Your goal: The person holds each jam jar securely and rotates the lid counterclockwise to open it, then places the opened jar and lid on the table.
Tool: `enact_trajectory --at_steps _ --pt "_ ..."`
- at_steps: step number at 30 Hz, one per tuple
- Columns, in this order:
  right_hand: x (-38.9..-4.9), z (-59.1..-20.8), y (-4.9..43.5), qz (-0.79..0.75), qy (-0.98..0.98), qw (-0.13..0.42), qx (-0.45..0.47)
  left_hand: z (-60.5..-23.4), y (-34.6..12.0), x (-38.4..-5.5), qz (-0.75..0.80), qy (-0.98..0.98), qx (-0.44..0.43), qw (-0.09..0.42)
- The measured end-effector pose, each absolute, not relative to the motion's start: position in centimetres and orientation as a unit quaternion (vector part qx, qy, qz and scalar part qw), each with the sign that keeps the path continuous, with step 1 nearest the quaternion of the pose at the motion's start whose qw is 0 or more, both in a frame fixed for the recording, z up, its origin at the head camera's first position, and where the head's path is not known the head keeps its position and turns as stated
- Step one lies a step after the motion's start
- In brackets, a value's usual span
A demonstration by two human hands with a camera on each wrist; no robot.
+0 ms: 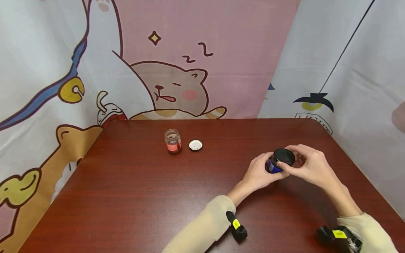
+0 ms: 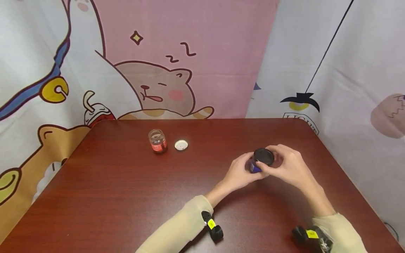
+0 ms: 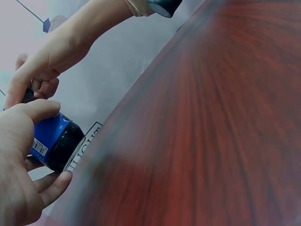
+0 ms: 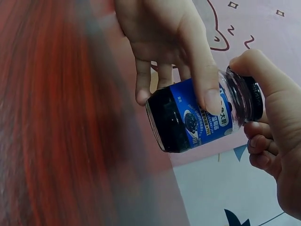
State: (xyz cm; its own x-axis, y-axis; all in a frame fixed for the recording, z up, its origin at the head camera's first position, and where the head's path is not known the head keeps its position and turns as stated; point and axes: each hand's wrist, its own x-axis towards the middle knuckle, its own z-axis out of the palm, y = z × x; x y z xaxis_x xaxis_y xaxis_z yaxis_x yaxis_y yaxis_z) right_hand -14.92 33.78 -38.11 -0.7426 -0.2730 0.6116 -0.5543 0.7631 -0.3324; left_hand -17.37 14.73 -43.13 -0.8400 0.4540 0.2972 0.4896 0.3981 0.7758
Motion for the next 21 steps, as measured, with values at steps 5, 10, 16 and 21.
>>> enact_trajectory --at_steps 5,10,16,21 --pt "-15.4 -37.9 33.0 0.26 -0.891 0.28 0.245 -43.0 13.9 -17.7 -0.483 -0.825 -0.29 0.03" --pt "-15.9 -37.6 32.3 0.26 -0.887 0.282 0.256 -42.9 13.3 -17.8 -0.494 -0.819 -0.29 0.042" --pt "-16.2 -37.1 31.4 0.274 -0.882 0.279 0.261 -42.4 12.6 -17.8 -0.509 -0.808 -0.291 0.051" --pt "-16.5 -36.5 30.7 0.282 -0.875 0.28 0.275 -42.0 11.8 -17.7 -0.519 -0.803 -0.287 0.048"
